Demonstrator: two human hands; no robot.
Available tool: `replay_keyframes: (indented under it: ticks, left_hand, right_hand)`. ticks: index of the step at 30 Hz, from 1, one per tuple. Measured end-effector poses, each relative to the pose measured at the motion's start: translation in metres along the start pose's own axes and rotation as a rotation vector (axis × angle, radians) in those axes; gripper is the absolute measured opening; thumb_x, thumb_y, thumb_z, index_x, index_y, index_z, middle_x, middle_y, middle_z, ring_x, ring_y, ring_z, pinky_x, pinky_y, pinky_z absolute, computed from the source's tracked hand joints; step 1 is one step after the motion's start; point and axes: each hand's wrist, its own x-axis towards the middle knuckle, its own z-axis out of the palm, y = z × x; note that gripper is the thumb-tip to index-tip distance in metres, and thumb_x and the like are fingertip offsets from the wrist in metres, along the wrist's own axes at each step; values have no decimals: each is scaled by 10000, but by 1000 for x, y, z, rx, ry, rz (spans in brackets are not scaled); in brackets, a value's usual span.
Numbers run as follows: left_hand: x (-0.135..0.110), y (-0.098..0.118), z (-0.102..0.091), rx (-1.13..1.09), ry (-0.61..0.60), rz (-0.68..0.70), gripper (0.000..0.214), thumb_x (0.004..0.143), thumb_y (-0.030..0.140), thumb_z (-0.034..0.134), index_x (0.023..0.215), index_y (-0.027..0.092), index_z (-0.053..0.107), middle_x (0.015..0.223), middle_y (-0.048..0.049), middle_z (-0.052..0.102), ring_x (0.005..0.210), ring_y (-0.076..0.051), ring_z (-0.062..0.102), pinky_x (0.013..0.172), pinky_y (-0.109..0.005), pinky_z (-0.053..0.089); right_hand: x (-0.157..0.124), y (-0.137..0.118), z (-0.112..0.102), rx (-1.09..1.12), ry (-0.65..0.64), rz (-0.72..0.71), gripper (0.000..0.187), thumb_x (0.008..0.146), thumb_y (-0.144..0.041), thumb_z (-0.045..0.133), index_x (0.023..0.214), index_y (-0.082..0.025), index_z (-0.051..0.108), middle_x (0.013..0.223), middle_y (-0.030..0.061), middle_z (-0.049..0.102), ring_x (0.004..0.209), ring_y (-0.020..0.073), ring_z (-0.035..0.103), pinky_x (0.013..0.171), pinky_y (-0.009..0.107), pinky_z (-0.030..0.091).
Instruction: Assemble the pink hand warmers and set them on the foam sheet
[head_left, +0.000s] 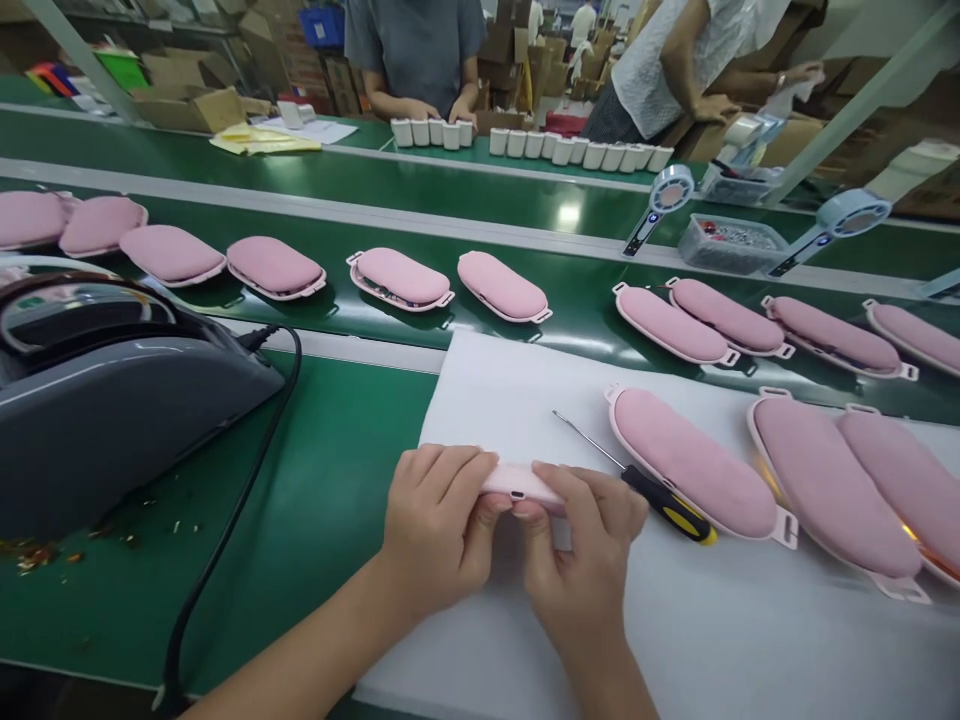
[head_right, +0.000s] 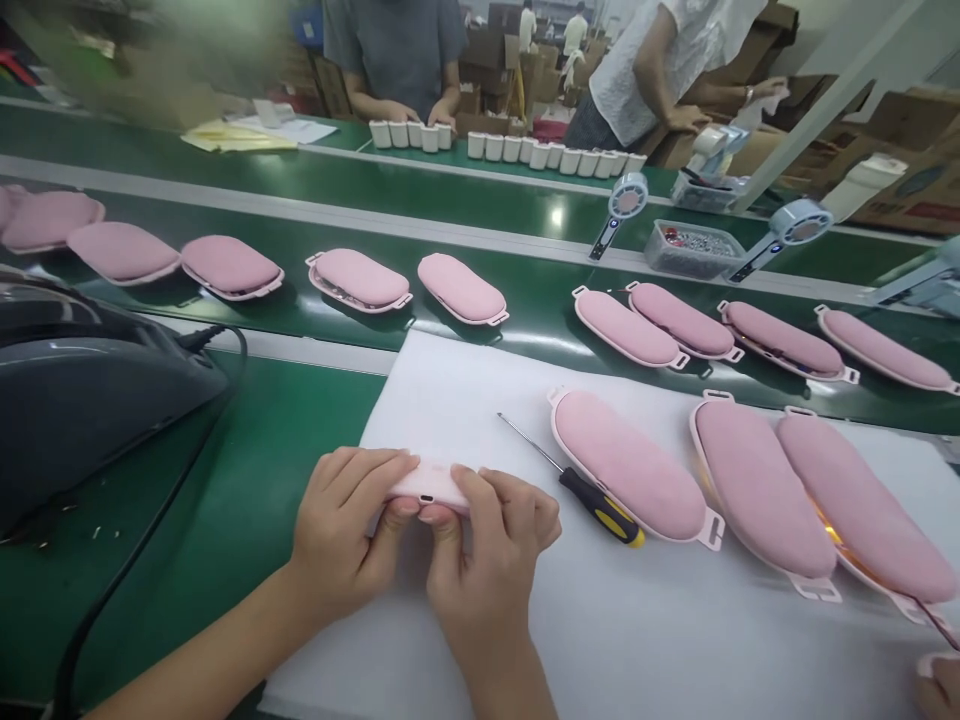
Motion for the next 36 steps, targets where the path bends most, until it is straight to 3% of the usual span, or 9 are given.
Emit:
replay_keyframes:
  ticks: [5, 17, 24, 27, 32, 34, 36]
  left_hand:
    - [-4, -1, -5, 4, -65, 20, 210, 885, 228, 488, 1050, 144, 585, 947, -94, 703, 808, -207, 589, 694, -337, 412]
    - [-1, -1, -9, 16, -65, 57, 191, 876, 215, 520, 1047, 160, 585, 932, -80, 712, 807, -200, 609, 705, -327, 442]
    - [1, -2, 3, 48, 54, 13, 200, 858, 134, 471, 953, 208, 631, 856, -44, 731, 747, -205, 625, 655, -349, 437]
    - [8, -6, 6, 58, 52, 0, 196, 846, 149, 471, 888, 202, 655, 787, -40, 730, 668, -196, 605, 606, -344, 415]
    - [29, -11, -11, -5, -176, -32, 226, 876, 251, 444, 842, 219, 665, 754, -12, 719, 622, -172, 570, 579, -308, 428]
    - [46, -9, -21, -119, -287, -34, 219, 867, 277, 462, 833, 230, 673, 737, 2, 711, 646, -169, 578, 608, -302, 450]
    - [73, -8, -23, -275, -351, -145, 179, 841, 292, 520, 811, 231, 686, 774, 3, 720, 734, -175, 614, 696, -308, 480]
  right_hand:
    - [0, 4, -9, 64, -73, 38, 185, 935, -276, 470, 1073, -248, 591, 1019, 65, 556, 942, 238, 497, 854, 423, 324]
    - [0, 1, -12, 107, -110, 92, 202, 915, -287, 511, 1091, -281, 612, 1048, 45, 576, 985, 232, 490, 873, 407, 339]
    - [0, -21, 9, 0, 99, 224, 169, 832, -157, 492, 922, -220, 621, 868, 57, 591, 874, 253, 467, 815, 434, 297]
    - [9, -24, 16, -11, 75, 294, 175, 808, -149, 483, 885, -221, 623, 824, 46, 595, 866, 255, 469, 810, 442, 285]
    - [26, -12, 0, 38, -142, 260, 216, 811, -202, 523, 958, -269, 667, 917, 36, 649, 886, 252, 528, 749, 389, 345]
    - [31, -5, -17, 108, -210, 223, 267, 823, -216, 528, 1052, -269, 654, 1006, 46, 666, 926, 251, 562, 746, 376, 392]
    - [39, 6, -34, 170, -198, 240, 273, 819, -217, 538, 1067, -237, 651, 1036, 64, 677, 939, 251, 590, 778, 383, 432]
